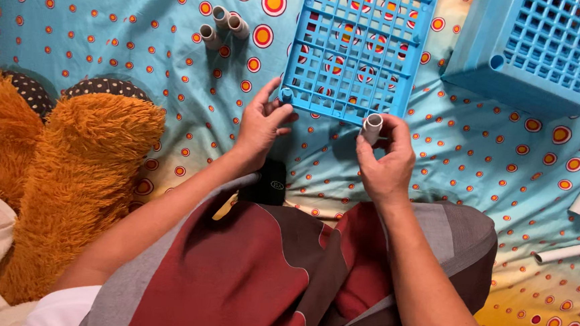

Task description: The person inserts short white plastic tubes into the corner holes of a blue plastic crate to form legs, then inserts a longer white tube through the crate frame. The person works on a patterned bedsheet with additional tubes and a second crate nearby.

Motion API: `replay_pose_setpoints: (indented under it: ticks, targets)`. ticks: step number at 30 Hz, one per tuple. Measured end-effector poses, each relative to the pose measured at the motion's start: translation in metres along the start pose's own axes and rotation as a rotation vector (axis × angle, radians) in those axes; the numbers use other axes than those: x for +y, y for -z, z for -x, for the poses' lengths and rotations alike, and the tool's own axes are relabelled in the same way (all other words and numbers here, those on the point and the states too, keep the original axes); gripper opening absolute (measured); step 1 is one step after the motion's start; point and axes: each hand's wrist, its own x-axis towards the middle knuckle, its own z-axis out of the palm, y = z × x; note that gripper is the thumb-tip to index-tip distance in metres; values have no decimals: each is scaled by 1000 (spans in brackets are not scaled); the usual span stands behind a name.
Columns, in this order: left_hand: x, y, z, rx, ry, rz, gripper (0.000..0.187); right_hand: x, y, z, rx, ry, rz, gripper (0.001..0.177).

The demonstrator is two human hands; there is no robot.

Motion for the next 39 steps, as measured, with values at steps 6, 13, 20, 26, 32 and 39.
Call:
replay_pose_setpoints:
  ticks: [6,13,20,26,32,39]
  targets:
    - [-10,0,7,-20,300,-5,35,8,-7,6,-10,-163,-313,32]
    - [7,-18,43,-462,23,-135,45,6,-17,12,-141,-153,-38,34]
    - [13,-25,47,-488,-74,-115,36,-39,-17,24,-199,-17,152,36]
    - [12,-20,46,-511,-95,66,29,-128,73,71,-381,-112,-901,30]
    - [13,-31,43,-518,-52,76,29,-178,124,94,-338,149,-993,29]
    - [18,-38,41,-468,-10,-100,32,-189,137,92,-316,213,-983,28]
